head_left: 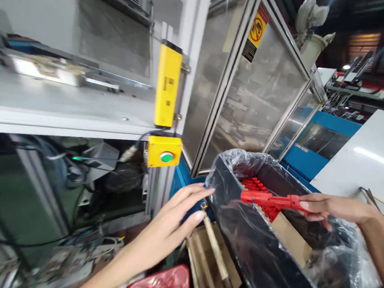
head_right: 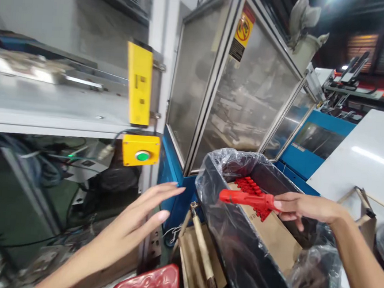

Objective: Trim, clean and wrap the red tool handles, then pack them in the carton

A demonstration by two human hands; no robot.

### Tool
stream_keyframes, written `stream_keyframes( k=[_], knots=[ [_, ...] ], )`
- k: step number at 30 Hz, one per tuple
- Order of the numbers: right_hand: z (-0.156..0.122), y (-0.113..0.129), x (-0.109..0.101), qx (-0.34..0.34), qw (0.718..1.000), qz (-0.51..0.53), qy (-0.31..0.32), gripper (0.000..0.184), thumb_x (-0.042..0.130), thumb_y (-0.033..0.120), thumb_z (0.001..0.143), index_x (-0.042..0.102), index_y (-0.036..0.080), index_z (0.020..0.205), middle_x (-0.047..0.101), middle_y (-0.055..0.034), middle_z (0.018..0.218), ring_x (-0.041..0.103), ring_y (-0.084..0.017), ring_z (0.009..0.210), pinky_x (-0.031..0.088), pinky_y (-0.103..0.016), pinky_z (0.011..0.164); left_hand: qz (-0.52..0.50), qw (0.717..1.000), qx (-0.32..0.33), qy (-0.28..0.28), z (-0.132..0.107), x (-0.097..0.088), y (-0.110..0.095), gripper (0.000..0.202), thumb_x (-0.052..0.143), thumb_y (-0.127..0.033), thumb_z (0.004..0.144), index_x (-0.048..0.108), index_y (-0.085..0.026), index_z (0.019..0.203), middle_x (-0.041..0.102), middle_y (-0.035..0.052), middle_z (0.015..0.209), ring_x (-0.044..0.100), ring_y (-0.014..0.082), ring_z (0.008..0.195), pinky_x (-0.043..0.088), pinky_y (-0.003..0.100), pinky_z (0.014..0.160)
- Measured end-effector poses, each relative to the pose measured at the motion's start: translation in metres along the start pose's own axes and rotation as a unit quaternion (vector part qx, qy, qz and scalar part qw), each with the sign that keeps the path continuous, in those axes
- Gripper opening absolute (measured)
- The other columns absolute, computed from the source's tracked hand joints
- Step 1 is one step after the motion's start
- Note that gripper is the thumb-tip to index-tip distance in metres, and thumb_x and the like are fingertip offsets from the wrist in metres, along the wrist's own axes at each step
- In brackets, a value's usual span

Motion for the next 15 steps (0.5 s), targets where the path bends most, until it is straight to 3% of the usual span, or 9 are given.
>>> stream_keyframes(
  k=[2, 3, 5, 7, 8, 10, 13, 15],
  knots=[
    [0.012, 0.048, 0.050, 0.016, 0.981, 0.037, 0.188, 0.047, 0.064, 0.066, 0.077, 0.059, 0.020, 0.081, 0.035, 0.0081, 0.061, 0.035, -0.007, 0.051, 0.049, -0.019, 0.046, -0.008, 0.999, 0.034, 0.039, 0.008, -0.017, -0.013, 0.051, 0.048, -0.047, 0.095, 0.054, -0.027, 0.141, 0.052, 0.0083, 0.147, 0.043, 0.0283, 0.139, 0.028, 0.043, 0.119],
    [0.022, 0.070, 0.074, 0.011, 0.967, 0.042, 0.251, 0.049, 0.063, 0.069, 0.077, 0.056, 0.020, 0.080, 0.034, 0.0084, 0.061, 0.035, -0.007, 0.051, 0.052, -0.020, 0.048, -0.023, 0.997, 0.042, 0.068, 0.007, -0.025, -0.014, 0.051, 0.047, -0.048, 0.095, 0.055, -0.026, 0.140, 0.055, 0.0092, 0.144, 0.045, 0.0283, 0.136, 0.030, 0.042, 0.117],
    [0.042, 0.109, 0.116, -0.023, 0.952, 0.031, 0.305, 0.056, 0.062, 0.075, 0.074, 0.051, 0.020, 0.075, 0.036, 0.0086, 0.060, 0.038, -0.006, 0.050, 0.054, -0.023, 0.050, -0.081, 0.985, 0.027, 0.153, -0.006, -0.040, -0.005, 0.050, 0.045, -0.052, 0.096, 0.062, -0.024, 0.133, 0.067, 0.0101, 0.126, 0.057, 0.0270, 0.121, 0.039, 0.039, 0.108],
    [0.057, 0.138, 0.152, -0.060, 0.948, 0.008, 0.312, 0.063, 0.054, 0.082, 0.074, 0.053, 0.019, 0.076, 0.043, 0.0068, 0.056, 0.044, -0.008, 0.047, 0.054, -0.026, 0.049, -0.187, 0.959, -0.030, 0.209, -0.029, -0.057, 0.013, 0.056, 0.042, -0.061, 0.094, 0.069, -0.019, 0.119, 0.073, 0.0084, 0.094, 0.065, 0.0225, 0.091, 0.049, 0.033, 0.088],
    [0.062, 0.148, 0.167, -0.084, 0.956, -0.001, 0.281, 0.065, 0.047, 0.084, 0.077, 0.056, 0.019, 0.081, 0.049, 0.0043, 0.056, 0.049, -0.011, 0.047, 0.054, -0.028, 0.050, -0.257, 0.942, -0.073, 0.204, -0.043, -0.066, 0.024, 0.061, 0.041, -0.065, 0.092, 0.071, -0.016, 0.110, 0.071, 0.0066, 0.082, 0.064, 0.0193, 0.077, 0.050, 0.029, 0.076],
    [0.068, 0.159, 0.200, -0.145, 0.978, -0.008, 0.147, 0.065, 0.036, 0.080, 0.085, 0.062, 0.022, 0.099, 0.062, -0.0022, 0.066, 0.061, -0.018, 0.056, 0.057, -0.034, 0.057, -0.388, 0.901, -0.155, 0.119, -0.071, -0.088, 0.043, 0.063, 0.048, -0.069, 0.088, 0.072, -0.012, 0.099, 0.066, 0.0044, 0.072, 0.059, 0.0154, 0.065, 0.046, 0.026, 0.066],
    [0.073, 0.156, 0.263, -0.210, 0.973, 0.004, -0.091, 0.052, 0.038, 0.074, 0.086, 0.059, 0.040, 0.118, 0.072, -0.0049, 0.091, 0.069, -0.029, 0.080, 0.061, -0.046, 0.074, -0.507, 0.843, -0.180, 0.007, -0.104, -0.123, 0.057, 0.058, 0.061, -0.064, 0.083, 0.072, -0.013, 0.107, 0.069, 0.0066, 0.080, 0.063, 0.0170, 0.075, 0.046, 0.028, 0.075],
    [0.080, 0.152, 0.318, -0.216, 0.971, 0.005, -0.107, 0.052, 0.048, 0.072, 0.080, 0.056, 0.047, 0.124, 0.072, -0.0033, 0.112, 0.069, -0.035, 0.100, 0.061, -0.052, 0.085, -0.536, 0.827, -0.164, -0.039, -0.118, -0.145, 0.058, 0.059, 0.067, -0.062, 0.080, 0.071, -0.014, 0.115, 0.070, 0.0079, 0.088, 0.064, 0.0184, 0.084, 0.046, 0.029, 0.082]
  ],
)
Point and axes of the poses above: each hand's wrist, its own z-axis towards the middle knuckle, its own x-axis out of the palm, y = z × x, the point moved 1 cm from there along z, towards the middle knuckle
